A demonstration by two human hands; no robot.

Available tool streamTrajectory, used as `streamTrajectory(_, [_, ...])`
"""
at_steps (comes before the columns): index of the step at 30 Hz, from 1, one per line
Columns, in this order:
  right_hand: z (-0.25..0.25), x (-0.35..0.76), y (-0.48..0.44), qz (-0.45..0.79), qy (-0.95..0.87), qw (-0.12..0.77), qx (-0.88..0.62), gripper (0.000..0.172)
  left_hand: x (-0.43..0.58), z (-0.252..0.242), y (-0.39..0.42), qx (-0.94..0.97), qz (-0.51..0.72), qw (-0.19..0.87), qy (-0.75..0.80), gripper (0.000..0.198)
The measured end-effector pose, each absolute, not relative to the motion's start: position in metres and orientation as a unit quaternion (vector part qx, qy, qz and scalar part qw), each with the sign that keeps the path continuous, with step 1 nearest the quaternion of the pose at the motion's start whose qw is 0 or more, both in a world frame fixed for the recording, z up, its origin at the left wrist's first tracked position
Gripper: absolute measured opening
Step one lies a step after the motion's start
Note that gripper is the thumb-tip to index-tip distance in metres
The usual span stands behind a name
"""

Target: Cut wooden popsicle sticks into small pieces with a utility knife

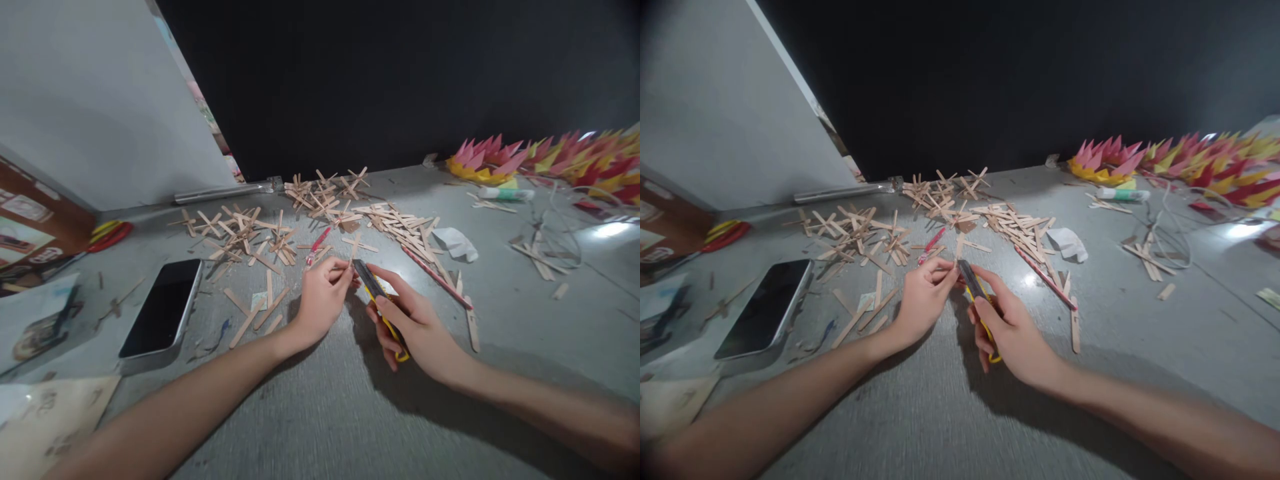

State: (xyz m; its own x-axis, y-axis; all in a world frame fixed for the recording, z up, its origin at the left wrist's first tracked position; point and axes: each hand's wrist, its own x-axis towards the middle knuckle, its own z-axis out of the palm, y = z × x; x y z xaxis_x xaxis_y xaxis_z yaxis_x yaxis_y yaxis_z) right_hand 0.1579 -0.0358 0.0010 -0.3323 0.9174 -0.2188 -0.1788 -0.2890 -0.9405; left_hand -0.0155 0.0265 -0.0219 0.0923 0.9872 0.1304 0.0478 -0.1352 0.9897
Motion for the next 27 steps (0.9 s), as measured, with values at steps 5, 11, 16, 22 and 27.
streamTrajectory(5, [0.003,0.156,-0.034,0.711,-0.408,0.405,-0.404,0.067,-0.016,-0.021,0.026,0.564,0.494,0.479,0.457,0.017])
streamTrajectory(11, [0.006,0.157,-0.032,0.731,-0.381,0.411,-0.389,0.064,-0.016,-0.022,0.027,0.568,0.493,0.471,0.46,0.022])
streamTrajectory(16, [0.009,0.157,-0.033,0.753,-0.338,0.413,-0.385,0.062,-0.017,-0.022,0.027,0.571,0.499,0.463,0.459,0.022])
streamTrajectory(22, [0.015,0.157,-0.033,0.772,-0.301,0.415,-0.375,0.06,-0.017,-0.022,0.027,0.573,0.503,0.458,0.458,0.023])
streamTrajectory(27, [0.011,0.16,-0.034,0.742,-0.356,0.415,-0.387,0.06,-0.017,-0.023,0.028,0.557,0.505,0.475,0.457,0.026])
